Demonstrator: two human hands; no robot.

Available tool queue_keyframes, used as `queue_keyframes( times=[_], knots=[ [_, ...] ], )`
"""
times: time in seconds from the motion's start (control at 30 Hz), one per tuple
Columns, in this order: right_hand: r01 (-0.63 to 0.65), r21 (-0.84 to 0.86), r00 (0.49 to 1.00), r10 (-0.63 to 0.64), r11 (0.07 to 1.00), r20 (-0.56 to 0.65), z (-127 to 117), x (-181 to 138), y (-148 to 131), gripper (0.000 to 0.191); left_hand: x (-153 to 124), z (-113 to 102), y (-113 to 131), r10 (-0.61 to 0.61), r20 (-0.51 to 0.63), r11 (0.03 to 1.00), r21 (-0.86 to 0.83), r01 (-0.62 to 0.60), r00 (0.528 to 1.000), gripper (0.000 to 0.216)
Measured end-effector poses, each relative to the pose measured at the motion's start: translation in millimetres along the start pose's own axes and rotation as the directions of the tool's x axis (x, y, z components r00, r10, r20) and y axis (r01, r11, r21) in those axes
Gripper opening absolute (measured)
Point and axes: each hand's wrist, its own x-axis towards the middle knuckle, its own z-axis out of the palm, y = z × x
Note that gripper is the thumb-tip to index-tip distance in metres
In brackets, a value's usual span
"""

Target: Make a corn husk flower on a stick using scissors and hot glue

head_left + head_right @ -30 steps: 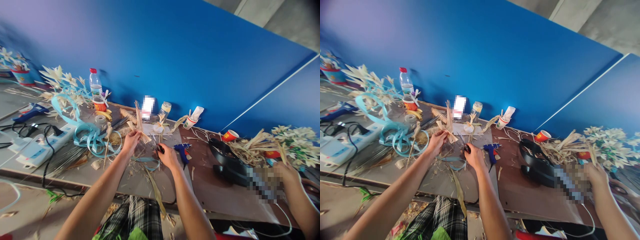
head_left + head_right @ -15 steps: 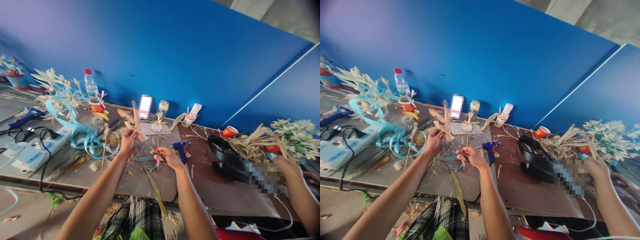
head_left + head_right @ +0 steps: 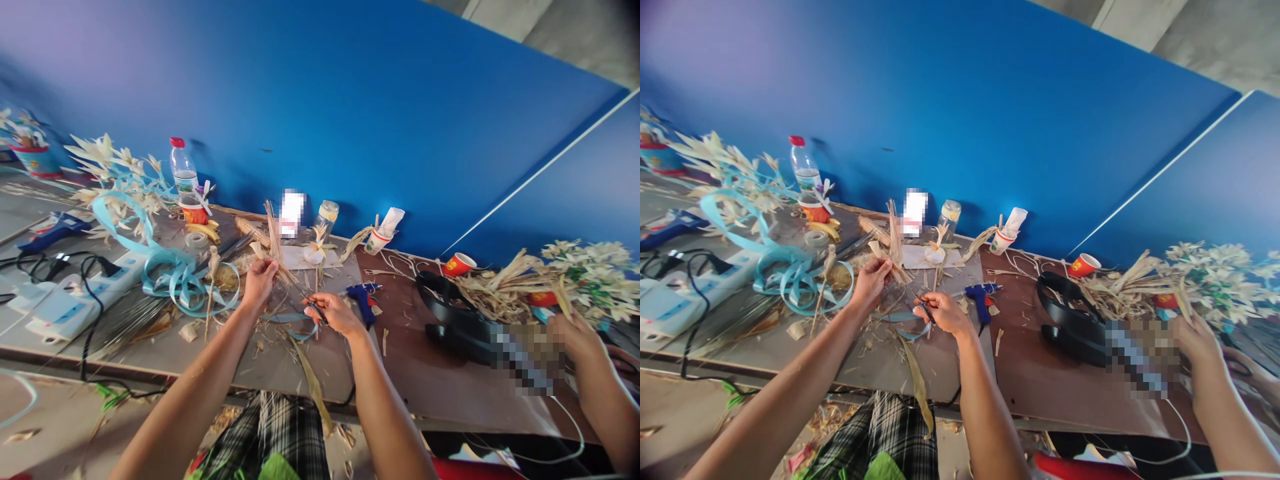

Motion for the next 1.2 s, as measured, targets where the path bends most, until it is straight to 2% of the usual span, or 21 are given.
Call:
queue_keyframes(
  times=[0.37, 0.63, 0.9, 1.1, 1.2],
  knots=[
    [-0.028, 0.04, 0.999, 0.026, 0.999, 0.047, -2.7, -1.0, 1.1, 0.037, 3.2, -2.0, -3.5, -0.012, -0.018, 1.0, 0.022, 0.012, 1.0, 0.031],
    [-0.04, 0.078, 0.998, 0.043, 0.996, -0.044, 2.8, 2.0, -0.1, 0.031, -4.2, 5.1, -0.1, 0.044, 0.014, 0.996, 0.072, -0.045, 0.999, 0.029],
    [-0.028, -0.002, 0.997, 0.028, 1.0, -0.077, 5.1, 4.6, 3.1, 0.028, -5.9, 6.2, -4.3, 0.077, 0.073, 0.975, 0.203, -0.09, 0.994, 0.026],
    [-0.02, -0.054, 0.996, 0.015, 0.998, -0.093, 5.4, 6.0, 8.0, 0.033, -3.0, 3.3, -10.4, 0.107, 0.089, 0.958, 0.258, -0.126, 0.99, 0.048],
    [-0.023, -0.044, 0.997, 0.02, 0.999, -0.069, 4.8, 5.9, 8.5, 0.034, -0.4, 1.8, -13.3, 0.123, 0.105, 0.954, 0.263, -0.147, 0.987, 0.049]
  ],
)
